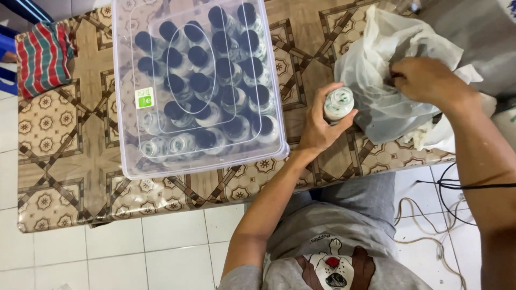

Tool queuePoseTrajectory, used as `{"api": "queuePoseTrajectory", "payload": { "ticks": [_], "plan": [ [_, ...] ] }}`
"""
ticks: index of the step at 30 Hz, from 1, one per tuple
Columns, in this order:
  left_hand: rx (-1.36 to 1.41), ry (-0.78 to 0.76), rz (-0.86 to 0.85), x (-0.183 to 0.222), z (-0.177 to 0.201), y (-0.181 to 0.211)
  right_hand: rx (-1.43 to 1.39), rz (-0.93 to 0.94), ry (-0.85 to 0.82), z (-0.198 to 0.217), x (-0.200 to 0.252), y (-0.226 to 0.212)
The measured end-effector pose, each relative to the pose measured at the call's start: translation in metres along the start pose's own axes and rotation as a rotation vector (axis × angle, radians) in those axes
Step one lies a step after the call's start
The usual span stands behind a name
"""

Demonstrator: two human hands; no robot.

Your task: Capping small plastic bottles and organizing them into a plastic storage container.

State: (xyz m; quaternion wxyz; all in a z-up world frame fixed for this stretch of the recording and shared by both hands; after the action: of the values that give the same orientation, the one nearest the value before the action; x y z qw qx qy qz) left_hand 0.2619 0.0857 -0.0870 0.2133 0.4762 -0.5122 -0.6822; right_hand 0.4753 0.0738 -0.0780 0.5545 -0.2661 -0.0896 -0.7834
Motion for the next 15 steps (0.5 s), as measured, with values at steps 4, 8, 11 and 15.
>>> {"api": "queuePoseTrajectory", "payload": {
  "ticks": [4,8,11,15],
  "plan": [
    [0.008,0.006,-0.035,0.000,-0.001,0.001,-0.027,0.021,-0.034,-0.007,-0.011,0.006],
    [-0.013,0.017,-0.049,0.000,0.000,0.005,-0.171,0.096,0.013,-0.005,-0.022,0.010],
    [0.005,0.015,-0.037,0.000,0.002,0.004,-0.370,0.122,-0.017,0.005,-0.021,0.009],
    [0.031,0.008,-0.011,0.000,0.001,0.004,-0.229,0.086,-0.118,-0.020,-0.037,0.016]
  ]
}}
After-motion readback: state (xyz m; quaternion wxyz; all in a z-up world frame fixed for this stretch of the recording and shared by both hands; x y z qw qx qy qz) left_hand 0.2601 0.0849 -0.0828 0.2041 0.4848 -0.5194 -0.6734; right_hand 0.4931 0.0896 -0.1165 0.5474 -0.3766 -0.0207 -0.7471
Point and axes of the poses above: each hand's wrist, its own x-axis away from the middle knuckle, its own z-axis out of the back of the hand, y = z × x, the point moved 9 cm from there along -x, towards the middle knuckle, and after that the axes turned 2 degrees about -z, right-handed, at the moved point
